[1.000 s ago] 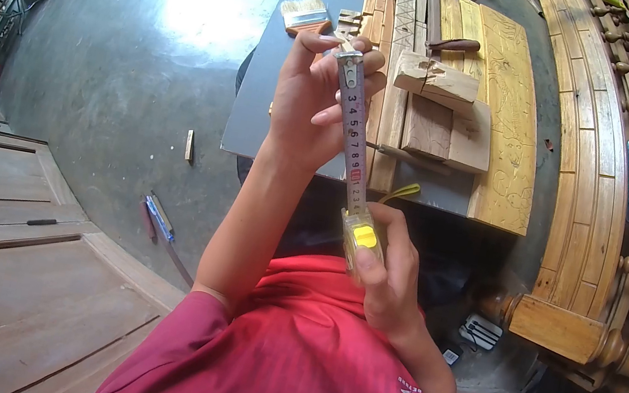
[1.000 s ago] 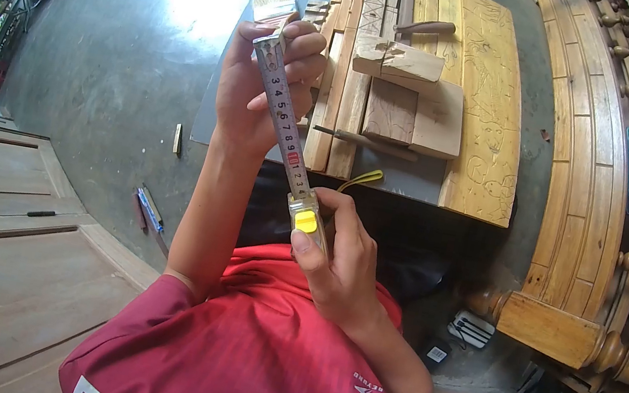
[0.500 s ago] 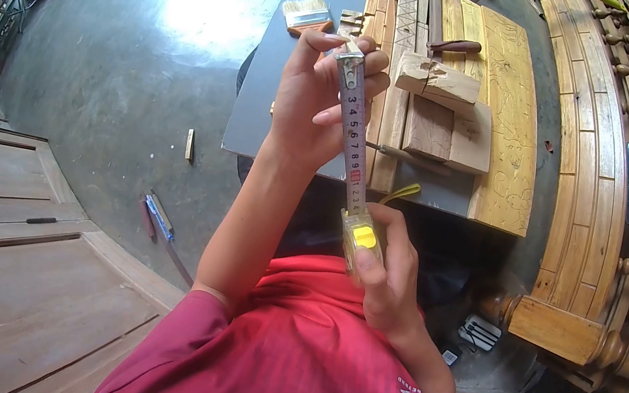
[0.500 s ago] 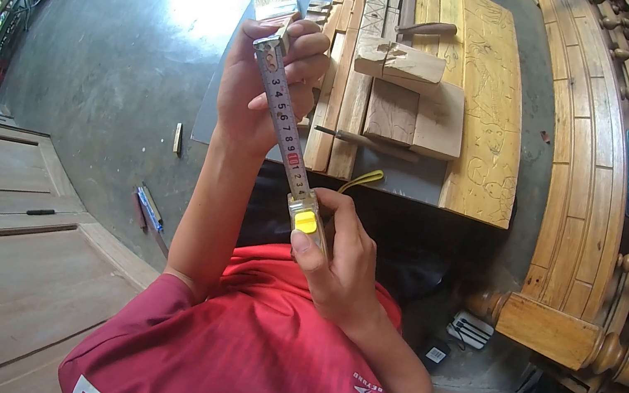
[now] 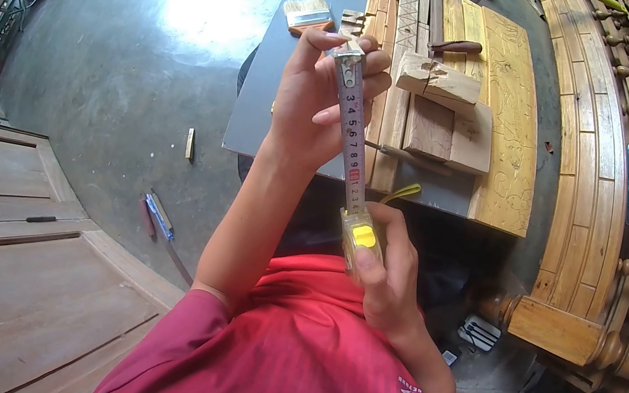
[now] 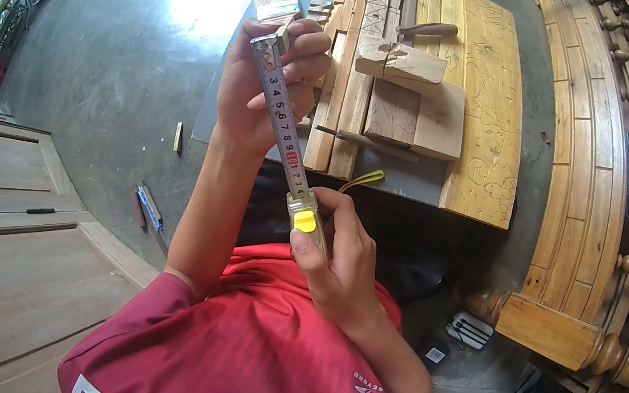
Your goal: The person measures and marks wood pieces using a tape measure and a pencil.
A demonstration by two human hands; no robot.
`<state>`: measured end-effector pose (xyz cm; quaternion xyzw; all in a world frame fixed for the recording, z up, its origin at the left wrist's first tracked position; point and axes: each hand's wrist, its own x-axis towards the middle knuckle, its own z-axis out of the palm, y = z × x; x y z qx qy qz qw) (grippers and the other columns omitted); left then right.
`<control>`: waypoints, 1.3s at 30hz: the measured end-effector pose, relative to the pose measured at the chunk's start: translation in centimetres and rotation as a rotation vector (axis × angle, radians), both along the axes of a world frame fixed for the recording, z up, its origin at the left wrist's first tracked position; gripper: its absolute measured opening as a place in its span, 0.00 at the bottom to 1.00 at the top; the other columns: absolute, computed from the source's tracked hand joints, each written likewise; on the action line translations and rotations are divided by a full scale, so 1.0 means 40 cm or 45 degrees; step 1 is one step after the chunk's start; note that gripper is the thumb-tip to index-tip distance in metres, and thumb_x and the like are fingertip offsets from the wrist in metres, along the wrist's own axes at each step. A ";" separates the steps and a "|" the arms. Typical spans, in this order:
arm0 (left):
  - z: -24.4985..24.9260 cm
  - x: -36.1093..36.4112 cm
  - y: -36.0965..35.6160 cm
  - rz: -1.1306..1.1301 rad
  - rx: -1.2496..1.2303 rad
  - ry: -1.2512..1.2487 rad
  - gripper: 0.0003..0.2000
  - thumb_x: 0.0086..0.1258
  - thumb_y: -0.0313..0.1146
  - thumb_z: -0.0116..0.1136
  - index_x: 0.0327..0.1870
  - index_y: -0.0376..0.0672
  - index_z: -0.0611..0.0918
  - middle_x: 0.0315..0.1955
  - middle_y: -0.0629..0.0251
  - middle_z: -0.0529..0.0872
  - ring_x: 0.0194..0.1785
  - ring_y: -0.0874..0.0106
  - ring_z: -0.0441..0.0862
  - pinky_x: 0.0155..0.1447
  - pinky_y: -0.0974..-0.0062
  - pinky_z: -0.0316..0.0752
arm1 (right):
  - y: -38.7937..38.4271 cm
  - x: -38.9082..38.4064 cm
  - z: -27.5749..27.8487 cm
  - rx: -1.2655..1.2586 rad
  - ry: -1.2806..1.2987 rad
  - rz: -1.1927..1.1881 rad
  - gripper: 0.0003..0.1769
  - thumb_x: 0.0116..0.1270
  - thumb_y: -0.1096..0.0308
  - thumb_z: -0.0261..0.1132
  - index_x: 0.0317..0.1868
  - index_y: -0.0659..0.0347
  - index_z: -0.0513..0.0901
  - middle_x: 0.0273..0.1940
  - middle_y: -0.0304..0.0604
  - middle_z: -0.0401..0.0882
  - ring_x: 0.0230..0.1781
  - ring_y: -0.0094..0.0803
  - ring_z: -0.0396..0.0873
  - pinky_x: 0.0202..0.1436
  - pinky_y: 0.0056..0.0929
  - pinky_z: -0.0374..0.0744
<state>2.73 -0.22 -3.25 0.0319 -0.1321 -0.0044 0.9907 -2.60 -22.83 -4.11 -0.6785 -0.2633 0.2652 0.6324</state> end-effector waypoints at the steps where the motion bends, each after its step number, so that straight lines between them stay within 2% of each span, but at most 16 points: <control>1: 0.001 0.000 0.000 0.001 0.001 -0.002 0.13 0.78 0.38 0.45 0.43 0.35 0.71 0.32 0.66 0.66 0.36 0.77 0.69 0.15 0.90 0.76 | 0.001 0.000 0.002 -0.002 0.006 0.001 0.27 0.70 0.54 0.62 0.58 0.70 0.74 0.33 0.45 0.80 0.29 0.30 0.79 0.37 0.30 0.77; 14: 0.007 -0.004 0.004 0.010 -0.003 -0.024 0.11 0.77 0.38 0.44 0.42 0.37 0.69 0.33 0.66 0.65 0.36 0.76 0.69 0.16 0.89 0.77 | 0.002 0.001 0.004 -0.030 0.026 0.017 0.26 0.70 0.54 0.62 0.57 0.69 0.75 0.33 0.45 0.80 0.30 0.30 0.79 0.37 0.31 0.77; 21: 0.005 -0.009 0.002 0.093 0.067 0.098 0.11 0.76 0.40 0.46 0.42 0.41 0.71 0.33 0.66 0.68 0.38 0.74 0.70 0.14 0.85 0.69 | 0.003 0.000 -0.004 0.075 0.078 0.025 0.26 0.71 0.53 0.61 0.58 0.68 0.74 0.33 0.42 0.79 0.30 0.26 0.77 0.37 0.29 0.76; 23: 0.018 -0.024 -0.006 0.274 0.213 0.317 0.11 0.74 0.42 0.47 0.40 0.43 0.70 0.31 0.68 0.66 0.37 0.74 0.68 0.21 0.80 0.69 | -0.004 -0.011 0.009 0.174 0.234 -0.012 0.30 0.71 0.49 0.60 0.60 0.66 0.72 0.39 0.42 0.79 0.33 0.24 0.77 0.36 0.26 0.76; 25: 0.046 -0.048 -0.042 0.395 0.214 0.261 0.12 0.72 0.45 0.48 0.37 0.46 0.72 0.32 0.69 0.73 0.34 0.73 0.72 0.35 0.74 0.72 | -0.002 -0.025 0.000 0.382 0.344 -0.098 0.32 0.71 0.46 0.60 0.61 0.65 0.72 0.43 0.42 0.79 0.35 0.24 0.77 0.36 0.24 0.76; 27: 0.115 -0.083 -0.104 0.508 0.326 0.209 0.12 0.69 0.44 0.49 0.31 0.48 0.67 0.29 0.71 0.64 0.33 0.72 0.62 0.37 0.71 0.65 | -0.001 -0.019 0.010 0.568 0.369 -0.198 0.32 0.71 0.43 0.58 0.62 0.63 0.71 0.45 0.43 0.79 0.39 0.25 0.78 0.40 0.24 0.77; 28: 0.157 -0.110 -0.136 0.454 0.332 0.138 0.12 0.69 0.44 0.48 0.30 0.48 0.67 0.29 0.70 0.64 0.34 0.72 0.64 0.39 0.70 0.67 | -0.003 -0.013 0.005 0.664 0.389 -0.231 0.32 0.71 0.42 0.57 0.62 0.62 0.71 0.46 0.43 0.79 0.40 0.26 0.78 0.43 0.25 0.78; 29: 0.191 -0.139 -0.169 0.403 0.335 0.074 0.12 0.69 0.45 0.47 0.29 0.48 0.67 0.29 0.69 0.64 0.34 0.71 0.66 0.42 0.70 0.69 | 0.004 -0.003 0.031 0.495 0.355 -0.407 0.33 0.72 0.41 0.55 0.61 0.62 0.71 0.47 0.42 0.79 0.40 0.28 0.79 0.47 0.27 0.78; 31: 0.224 -0.186 -0.238 0.214 0.360 -0.254 0.12 0.70 0.44 0.45 0.30 0.46 0.70 0.32 0.64 0.70 0.37 0.68 0.70 0.48 0.67 0.70 | 0.021 -0.012 0.035 0.609 0.399 -0.579 0.33 0.72 0.41 0.54 0.60 0.64 0.72 0.47 0.44 0.80 0.41 0.29 0.80 0.46 0.27 0.78; 33: 0.313 -0.234 -0.291 -0.150 0.303 -0.447 0.13 0.70 0.43 0.44 0.30 0.44 0.73 0.37 0.57 0.77 0.40 0.64 0.74 0.55 0.64 0.70 | 0.018 -0.011 0.018 0.610 0.349 -0.500 0.33 0.72 0.40 0.54 0.60 0.64 0.72 0.46 0.45 0.80 0.41 0.30 0.80 0.47 0.28 0.78; 35: 0.410 -0.287 -0.301 -0.452 0.365 -0.299 0.18 0.72 0.48 0.46 0.31 0.42 0.77 0.39 0.56 0.78 0.43 0.66 0.74 0.55 0.68 0.71 | 0.014 -0.006 -0.004 0.607 0.323 -0.421 0.34 0.72 0.40 0.53 0.59 0.64 0.73 0.46 0.46 0.80 0.42 0.31 0.80 0.47 0.28 0.78; 36: 0.402 -0.285 -0.308 -0.448 0.362 -0.423 0.22 0.72 0.50 0.46 0.40 0.35 0.77 0.45 0.50 0.78 0.49 0.63 0.76 0.57 0.69 0.73 | 0.011 -0.005 -0.012 0.605 0.316 -0.393 0.34 0.72 0.40 0.53 0.59 0.65 0.73 0.46 0.46 0.80 0.42 0.31 0.80 0.47 0.28 0.78; 39: 0.387 -0.274 -0.323 -0.494 0.313 -0.568 0.24 0.72 0.50 0.46 0.44 0.31 0.77 0.47 0.47 0.79 0.50 0.62 0.78 0.58 0.69 0.74 | 0.010 0.000 -0.026 0.592 0.295 -0.343 0.35 0.71 0.39 0.52 0.59 0.65 0.73 0.46 0.48 0.80 0.42 0.32 0.80 0.47 0.29 0.78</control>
